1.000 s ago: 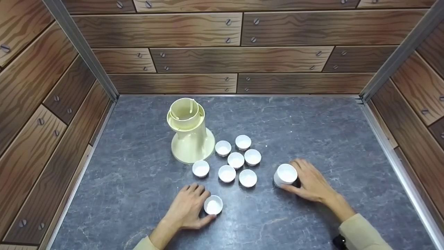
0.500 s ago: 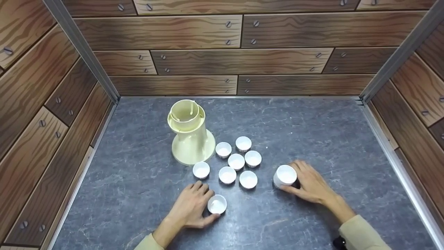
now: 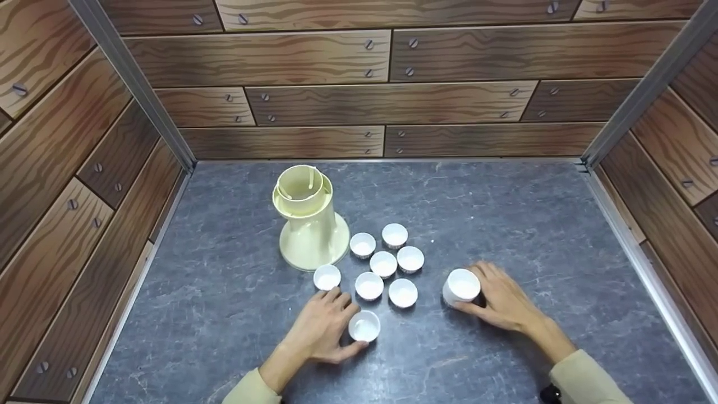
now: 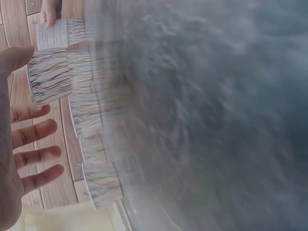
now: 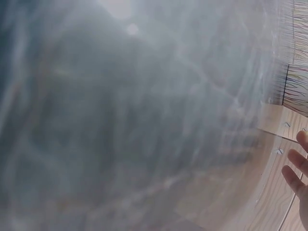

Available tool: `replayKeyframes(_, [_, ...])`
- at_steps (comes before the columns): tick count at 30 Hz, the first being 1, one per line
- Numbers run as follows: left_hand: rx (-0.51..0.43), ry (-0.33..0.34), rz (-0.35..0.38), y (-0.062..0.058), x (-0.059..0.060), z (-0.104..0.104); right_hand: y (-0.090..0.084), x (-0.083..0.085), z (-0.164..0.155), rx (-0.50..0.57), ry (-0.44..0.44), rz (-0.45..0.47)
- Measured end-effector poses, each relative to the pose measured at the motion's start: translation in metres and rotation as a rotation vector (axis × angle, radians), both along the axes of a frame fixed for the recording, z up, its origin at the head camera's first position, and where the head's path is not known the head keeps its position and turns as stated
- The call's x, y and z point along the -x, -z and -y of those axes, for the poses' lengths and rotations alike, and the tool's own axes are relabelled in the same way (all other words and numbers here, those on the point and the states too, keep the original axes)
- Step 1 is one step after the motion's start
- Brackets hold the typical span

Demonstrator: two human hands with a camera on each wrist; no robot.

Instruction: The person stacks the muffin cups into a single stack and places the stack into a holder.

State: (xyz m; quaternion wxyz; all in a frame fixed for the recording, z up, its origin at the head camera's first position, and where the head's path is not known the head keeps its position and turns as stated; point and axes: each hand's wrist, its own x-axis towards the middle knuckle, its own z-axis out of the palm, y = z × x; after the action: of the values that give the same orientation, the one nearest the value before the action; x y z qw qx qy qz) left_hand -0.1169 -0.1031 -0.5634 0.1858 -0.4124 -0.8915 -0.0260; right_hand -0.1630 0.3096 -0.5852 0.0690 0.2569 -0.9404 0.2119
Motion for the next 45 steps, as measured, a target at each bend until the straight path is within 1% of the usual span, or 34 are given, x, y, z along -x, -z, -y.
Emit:
replayKeyframes(11, [-0.036,0.056,-0.042,-0.005,0.013,-0.022,0.001,0.000,0.000,0.001,0.000,-0.009])
replayKeyframes(17, [-0.018,0.086,-0.048,-0.006,0.021,-0.033,0.000,-0.001,-0.001,-0.006,0.000,-0.014])
replayKeyframes(22, [-0.009,0.097,-0.034,-0.007,0.027,-0.040,0.000,-0.001,0.000,-0.015,0.000,-0.012])
replayKeyframes(34, [-0.023,0.125,-0.053,-0.013,0.040,-0.054,-0.001,0.000,0.000,-0.016,-0.003,-0.015])
replayKeyframes(45, [-0.021,0.141,-0.066,-0.022,0.051,-0.066,-0.001,0.000,0.000,-0.014,-0.002,-0.016])
